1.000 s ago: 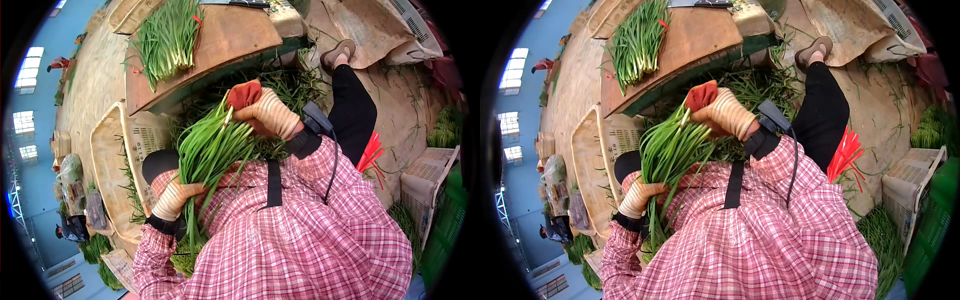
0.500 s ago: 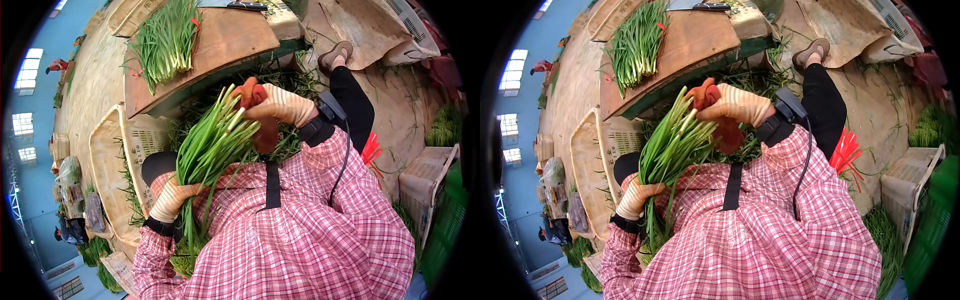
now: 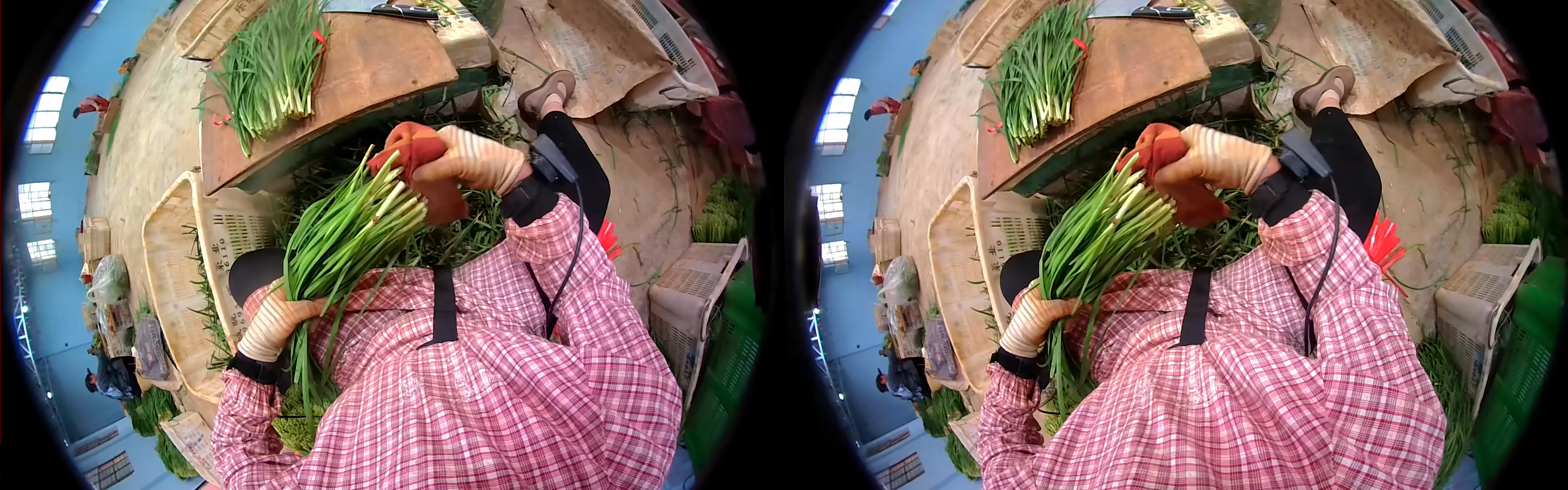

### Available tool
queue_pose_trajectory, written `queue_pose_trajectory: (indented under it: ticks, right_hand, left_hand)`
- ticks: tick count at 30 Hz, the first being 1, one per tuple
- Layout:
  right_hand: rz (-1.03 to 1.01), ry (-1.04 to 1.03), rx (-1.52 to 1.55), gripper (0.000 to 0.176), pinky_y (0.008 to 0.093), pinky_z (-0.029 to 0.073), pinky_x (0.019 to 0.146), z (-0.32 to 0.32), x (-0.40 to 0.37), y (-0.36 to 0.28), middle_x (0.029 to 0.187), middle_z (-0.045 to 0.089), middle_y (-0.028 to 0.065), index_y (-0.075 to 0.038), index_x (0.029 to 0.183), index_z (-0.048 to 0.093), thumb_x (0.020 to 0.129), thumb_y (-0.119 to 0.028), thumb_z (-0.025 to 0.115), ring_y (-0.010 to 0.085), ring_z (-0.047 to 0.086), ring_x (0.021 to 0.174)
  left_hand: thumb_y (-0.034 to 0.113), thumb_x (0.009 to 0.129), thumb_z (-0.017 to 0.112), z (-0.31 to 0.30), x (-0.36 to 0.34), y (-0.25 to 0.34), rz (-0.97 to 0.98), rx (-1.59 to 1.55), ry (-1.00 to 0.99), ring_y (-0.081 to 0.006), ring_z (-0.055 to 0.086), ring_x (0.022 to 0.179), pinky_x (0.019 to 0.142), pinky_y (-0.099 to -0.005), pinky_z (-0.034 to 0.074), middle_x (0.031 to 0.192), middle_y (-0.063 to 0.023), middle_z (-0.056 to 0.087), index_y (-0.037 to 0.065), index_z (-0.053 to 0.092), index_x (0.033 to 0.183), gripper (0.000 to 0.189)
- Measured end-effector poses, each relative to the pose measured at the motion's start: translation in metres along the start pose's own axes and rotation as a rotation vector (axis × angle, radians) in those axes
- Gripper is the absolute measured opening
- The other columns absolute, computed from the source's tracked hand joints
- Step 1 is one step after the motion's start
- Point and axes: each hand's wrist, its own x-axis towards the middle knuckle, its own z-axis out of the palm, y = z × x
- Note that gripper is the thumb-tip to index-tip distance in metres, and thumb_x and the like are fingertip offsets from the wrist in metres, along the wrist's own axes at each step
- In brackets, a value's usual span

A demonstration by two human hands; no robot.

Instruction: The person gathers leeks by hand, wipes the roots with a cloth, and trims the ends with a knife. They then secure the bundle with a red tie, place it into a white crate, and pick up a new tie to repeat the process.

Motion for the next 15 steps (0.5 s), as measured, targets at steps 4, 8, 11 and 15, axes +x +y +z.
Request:
queue_pose_trajectory:
  ticks: [4, 8, 11, 15]
  right_hand:
    - [0.175, -0.096, -0.154, 0.03, 0.0285, 0.05, 0.07, 0.01, 0.0, -0.002, 0.083, 0.07, 0.0015, -0.006, 0.111, 0.073, 0.083, -0.014, 0.074, 0.0092, 0.06, 0.075]
    - [0.098, -0.033, -0.19, 0.025, 0.0301, 0.05, 0.067, 0.023, 0.007, 0.016, 0.076, 0.067, 0.0007, -0.005, 0.104, 0.072, 0.08, -0.013, 0.075, 0.009, 0.057, 0.07]
    - [-0.085, 0.089, -0.203, 0.018, 0.0297, 0.052, 0.071, 0.011, 0.002, 0.026, 0.08, 0.069, 0.0013, -0.003, 0.099, 0.073, 0.082, -0.01, 0.073, 0.0095, 0.06, 0.074]
    - [0.089, 0.373, 0.359, 0.009, 0.028, 0.054, 0.076, -0.045, -0.024, 0.045, 0.08, 0.071, 0.0019, -0.006, 0.095, 0.071, 0.092, -0.009, 0.063, 0.0156, 0.068, 0.076]
  left_hand:
    - [0.003, 0.083, 0.075, 0.004, 0.003, 0.004, 0.033, 0.073, -0.017, -0.0131, 0.064, 0.092, 0.087, -0.0288, 0.052, 0.108, -0.0035, 0.071, 0.001, 0.066, 0.121, 0.039]
    - [0.002, 0.083, 0.074, 0.004, 0.001, 0.001, -0.044, 0.02, -0.067, -0.0137, 0.064, 0.09, 0.085, -0.0284, 0.051, 0.105, -0.0034, 0.07, 0.001, 0.065, 0.123, 0.041]
    - [0.0, 0.082, 0.073, 0.001, 0.001, -0.003, -0.071, 0.009, -0.073, -0.0133, 0.063, 0.087, 0.081, -0.0278, 0.052, 0.102, -0.003, 0.069, 0.002, 0.065, 0.122, 0.041]
    - [-0.001, 0.081, 0.072, -0.009, -0.007, -0.015, -0.077, -0.033, -0.013, -0.0115, 0.06, 0.076, 0.066, -0.0252, 0.05, 0.094, -0.0021, 0.067, 0.003, 0.065, 0.119, 0.039]
